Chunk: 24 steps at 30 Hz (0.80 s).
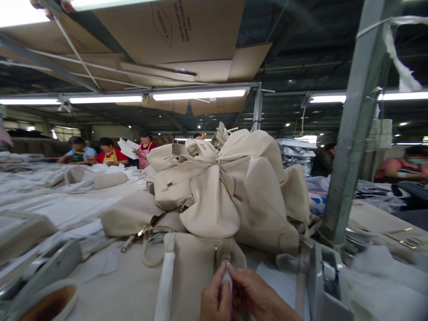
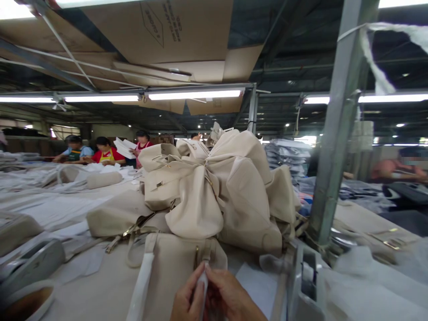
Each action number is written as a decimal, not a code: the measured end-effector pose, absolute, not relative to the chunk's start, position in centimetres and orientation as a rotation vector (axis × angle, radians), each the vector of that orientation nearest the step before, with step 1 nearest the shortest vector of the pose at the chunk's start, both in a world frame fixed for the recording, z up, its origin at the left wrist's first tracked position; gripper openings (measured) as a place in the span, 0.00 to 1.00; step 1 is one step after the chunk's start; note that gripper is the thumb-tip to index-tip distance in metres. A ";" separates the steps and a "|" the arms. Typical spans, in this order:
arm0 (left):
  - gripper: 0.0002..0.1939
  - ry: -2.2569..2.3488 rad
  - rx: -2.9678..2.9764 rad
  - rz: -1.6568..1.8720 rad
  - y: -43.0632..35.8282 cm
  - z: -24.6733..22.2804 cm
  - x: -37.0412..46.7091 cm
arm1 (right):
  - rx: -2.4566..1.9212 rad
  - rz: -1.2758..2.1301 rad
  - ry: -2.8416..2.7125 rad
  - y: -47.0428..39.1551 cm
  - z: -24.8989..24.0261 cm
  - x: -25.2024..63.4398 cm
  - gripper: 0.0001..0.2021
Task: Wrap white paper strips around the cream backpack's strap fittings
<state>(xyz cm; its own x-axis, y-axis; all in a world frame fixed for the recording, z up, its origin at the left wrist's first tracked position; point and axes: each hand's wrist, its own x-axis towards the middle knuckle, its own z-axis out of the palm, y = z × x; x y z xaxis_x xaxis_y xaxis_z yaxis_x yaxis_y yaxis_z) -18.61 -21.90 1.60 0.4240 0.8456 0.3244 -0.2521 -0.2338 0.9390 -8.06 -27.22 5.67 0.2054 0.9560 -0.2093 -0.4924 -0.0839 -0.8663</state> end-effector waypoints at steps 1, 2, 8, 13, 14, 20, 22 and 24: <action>0.25 0.552 1.469 1.133 -21.9 1.7 -18.6 | -1.024 1.324 -0.566 -27.1 5.7 -8.2 0.18; 0.25 0.549 1.473 1.128 -22.0 1.8 -18.6 | -0.993 1.323 -0.536 -27.1 5.7 -8.3 0.18; 0.30 0.567 1.406 1.054 -22.1 2.5 -18.9 | -0.811 1.457 -0.326 -26.5 5.3 -9.1 0.15; 0.27 0.519 1.401 1.050 -21.6 2.1 -19.4 | -0.672 1.541 -0.291 -25.0 4.3 -9.3 0.17; 0.27 0.513 1.394 1.049 -21.4 1.9 -19.6 | -0.643 1.551 -0.317 -24.7 4.0 -9.4 0.18; 0.36 0.538 1.334 1.052 -20.4 1.3 -20.2 | -0.682 1.418 -0.468 -23.1 2.3 -10.0 0.19; 0.44 0.524 1.290 0.992 -20.3 1.4 -20.2 | -0.713 1.367 -0.485 -22.9 2.1 -10.2 0.19; 0.48 0.461 1.260 0.945 -20.4 1.4 -20.2 | -0.679 1.324 -0.491 -22.8 2.3 -10.5 0.20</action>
<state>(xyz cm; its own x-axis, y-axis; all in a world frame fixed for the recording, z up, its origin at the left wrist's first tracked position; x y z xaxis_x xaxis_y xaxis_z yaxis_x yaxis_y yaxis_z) -20.21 -20.42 1.45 0.5607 0.8051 0.1934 -0.3438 0.0139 0.9389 -10.48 -22.78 2.29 0.1910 0.9802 -0.0514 -0.7094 0.1017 -0.6974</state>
